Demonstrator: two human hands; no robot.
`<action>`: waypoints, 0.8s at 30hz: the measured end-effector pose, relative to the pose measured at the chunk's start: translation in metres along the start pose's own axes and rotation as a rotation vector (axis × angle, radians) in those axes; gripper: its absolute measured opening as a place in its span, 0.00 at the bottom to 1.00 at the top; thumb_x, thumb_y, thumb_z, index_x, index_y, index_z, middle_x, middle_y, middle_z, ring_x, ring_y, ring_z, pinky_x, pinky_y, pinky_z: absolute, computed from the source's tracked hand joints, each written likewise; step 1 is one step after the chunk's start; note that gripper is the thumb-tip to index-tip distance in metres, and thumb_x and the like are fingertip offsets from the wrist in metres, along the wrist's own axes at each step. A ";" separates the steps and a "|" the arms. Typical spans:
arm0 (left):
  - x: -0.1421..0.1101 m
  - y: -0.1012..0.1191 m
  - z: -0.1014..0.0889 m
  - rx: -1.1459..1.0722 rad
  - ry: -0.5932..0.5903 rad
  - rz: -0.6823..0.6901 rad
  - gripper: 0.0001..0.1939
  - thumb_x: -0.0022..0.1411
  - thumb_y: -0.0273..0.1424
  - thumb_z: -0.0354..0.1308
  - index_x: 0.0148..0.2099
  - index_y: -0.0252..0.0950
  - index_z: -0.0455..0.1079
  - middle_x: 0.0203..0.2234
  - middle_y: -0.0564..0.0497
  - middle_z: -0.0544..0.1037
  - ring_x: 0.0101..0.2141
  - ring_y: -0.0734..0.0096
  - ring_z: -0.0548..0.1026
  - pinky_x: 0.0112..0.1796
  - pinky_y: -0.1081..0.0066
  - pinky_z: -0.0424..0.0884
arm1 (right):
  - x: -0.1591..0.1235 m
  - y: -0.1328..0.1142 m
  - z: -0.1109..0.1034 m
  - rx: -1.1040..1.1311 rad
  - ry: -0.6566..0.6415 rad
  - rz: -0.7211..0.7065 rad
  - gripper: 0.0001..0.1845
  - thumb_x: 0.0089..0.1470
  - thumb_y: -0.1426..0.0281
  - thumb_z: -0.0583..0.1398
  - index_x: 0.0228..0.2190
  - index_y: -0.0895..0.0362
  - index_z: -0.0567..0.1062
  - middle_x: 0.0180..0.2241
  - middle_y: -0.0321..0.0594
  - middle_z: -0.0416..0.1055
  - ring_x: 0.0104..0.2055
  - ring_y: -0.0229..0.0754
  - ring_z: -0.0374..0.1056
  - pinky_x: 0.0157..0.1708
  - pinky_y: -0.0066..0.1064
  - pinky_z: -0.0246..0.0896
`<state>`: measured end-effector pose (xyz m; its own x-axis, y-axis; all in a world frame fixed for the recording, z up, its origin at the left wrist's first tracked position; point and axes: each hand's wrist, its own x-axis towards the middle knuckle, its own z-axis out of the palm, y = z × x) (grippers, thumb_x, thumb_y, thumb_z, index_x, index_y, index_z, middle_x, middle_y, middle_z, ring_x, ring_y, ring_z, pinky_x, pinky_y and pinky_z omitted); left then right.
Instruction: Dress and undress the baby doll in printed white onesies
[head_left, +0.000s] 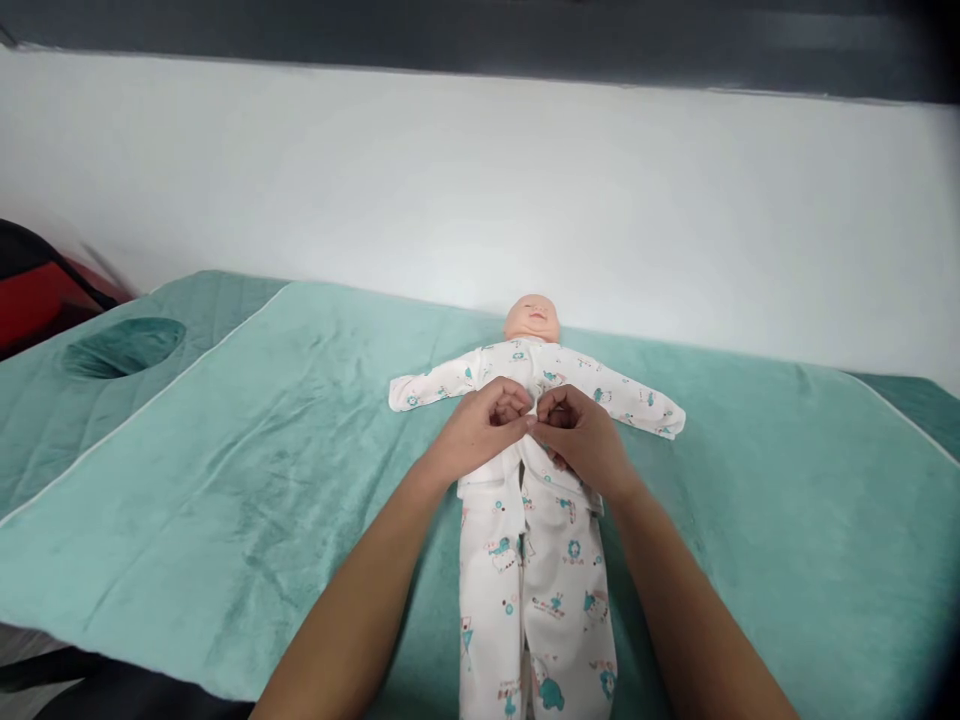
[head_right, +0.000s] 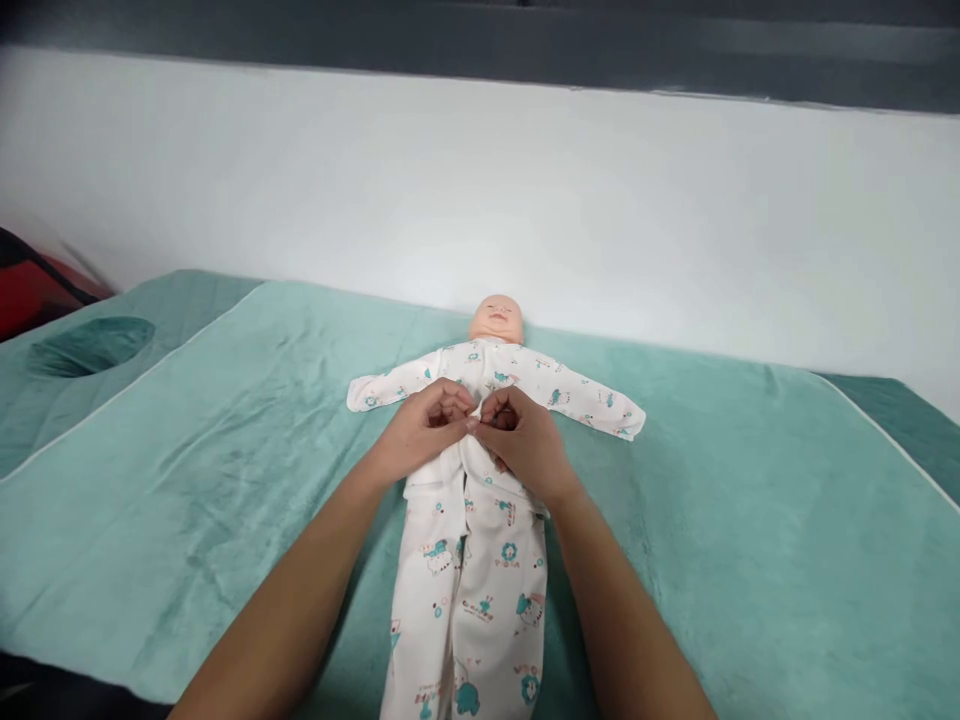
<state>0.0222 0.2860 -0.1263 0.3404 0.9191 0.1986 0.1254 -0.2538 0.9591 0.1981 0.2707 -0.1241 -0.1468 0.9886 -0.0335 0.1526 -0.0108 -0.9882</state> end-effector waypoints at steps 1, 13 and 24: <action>0.000 0.000 -0.001 -0.011 -0.003 -0.007 0.09 0.60 0.34 0.61 0.42 0.38 0.67 0.31 0.53 0.73 0.29 0.76 0.68 0.31 0.74 0.63 | 0.000 0.000 0.000 -0.001 0.005 -0.003 0.14 0.48 0.61 0.66 0.30 0.54 0.68 0.16 0.26 0.61 0.15 0.31 0.56 0.12 0.23 0.55; -0.001 -0.002 0.005 -0.032 0.015 0.034 0.06 0.62 0.33 0.59 0.39 0.37 0.66 0.30 0.52 0.73 0.31 0.74 0.70 0.32 0.72 0.62 | 0.000 -0.005 -0.012 0.074 -0.122 0.009 0.16 0.47 0.63 0.68 0.32 0.53 0.68 0.22 0.26 0.61 0.17 0.29 0.55 0.12 0.21 0.53; 0.000 -0.010 0.016 -0.018 0.110 0.070 0.07 0.59 0.25 0.55 0.40 0.39 0.63 0.25 0.58 0.66 0.26 0.78 0.64 0.29 0.75 0.60 | 0.002 -0.001 -0.010 0.089 -0.122 0.011 0.15 0.54 0.57 0.63 0.33 0.53 0.66 0.17 0.27 0.64 0.16 0.31 0.56 0.14 0.22 0.54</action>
<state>0.0355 0.2841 -0.1390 0.2430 0.9270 0.2856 0.0880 -0.3143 0.9452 0.2074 0.2736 -0.1221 -0.2644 0.9627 -0.0572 0.0689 -0.0403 -0.9968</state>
